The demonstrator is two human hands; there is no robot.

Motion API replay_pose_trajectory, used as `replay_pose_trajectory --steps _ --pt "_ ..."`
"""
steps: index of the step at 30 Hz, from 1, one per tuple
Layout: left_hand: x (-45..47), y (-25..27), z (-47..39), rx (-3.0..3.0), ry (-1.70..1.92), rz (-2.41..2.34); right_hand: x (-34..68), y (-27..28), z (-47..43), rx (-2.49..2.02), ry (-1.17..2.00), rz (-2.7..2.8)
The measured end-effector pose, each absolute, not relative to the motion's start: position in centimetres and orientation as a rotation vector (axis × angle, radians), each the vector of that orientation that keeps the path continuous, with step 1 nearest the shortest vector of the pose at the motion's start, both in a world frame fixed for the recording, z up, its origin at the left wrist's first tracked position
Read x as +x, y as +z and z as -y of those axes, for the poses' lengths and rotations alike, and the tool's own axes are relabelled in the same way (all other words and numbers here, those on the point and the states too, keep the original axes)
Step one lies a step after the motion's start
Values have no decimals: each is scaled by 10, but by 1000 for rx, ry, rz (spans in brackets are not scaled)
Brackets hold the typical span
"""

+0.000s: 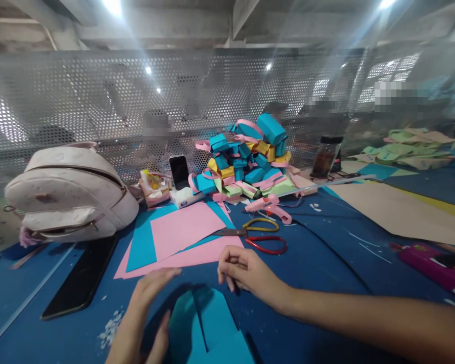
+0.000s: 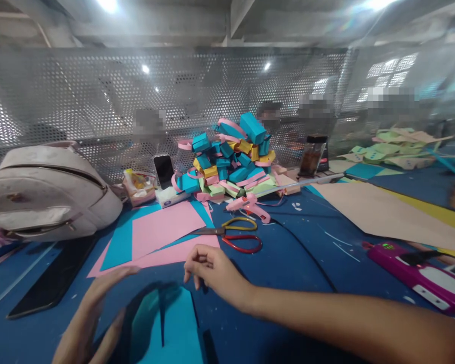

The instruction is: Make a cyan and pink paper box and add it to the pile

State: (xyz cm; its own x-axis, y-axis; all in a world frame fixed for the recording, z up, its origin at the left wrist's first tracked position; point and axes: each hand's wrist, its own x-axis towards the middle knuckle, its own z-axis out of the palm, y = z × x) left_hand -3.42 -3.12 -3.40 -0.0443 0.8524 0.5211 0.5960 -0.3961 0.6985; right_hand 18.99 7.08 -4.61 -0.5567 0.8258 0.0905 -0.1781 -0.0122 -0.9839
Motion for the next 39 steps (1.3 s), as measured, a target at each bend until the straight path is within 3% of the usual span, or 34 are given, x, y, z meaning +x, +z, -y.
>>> replay_pose_trajectory --steps 22,32,39 --pt "-54 -35 5 2219 1070 -1457 190 -46 -70 -702 1776 1435" --pt "-40 -27 -1 2180 625 -1513 192 -44 -67 -660 1714 1472" --pt "-39 -24 2 2180 620 -1492 192 -46 -68 -645 1684 1549"
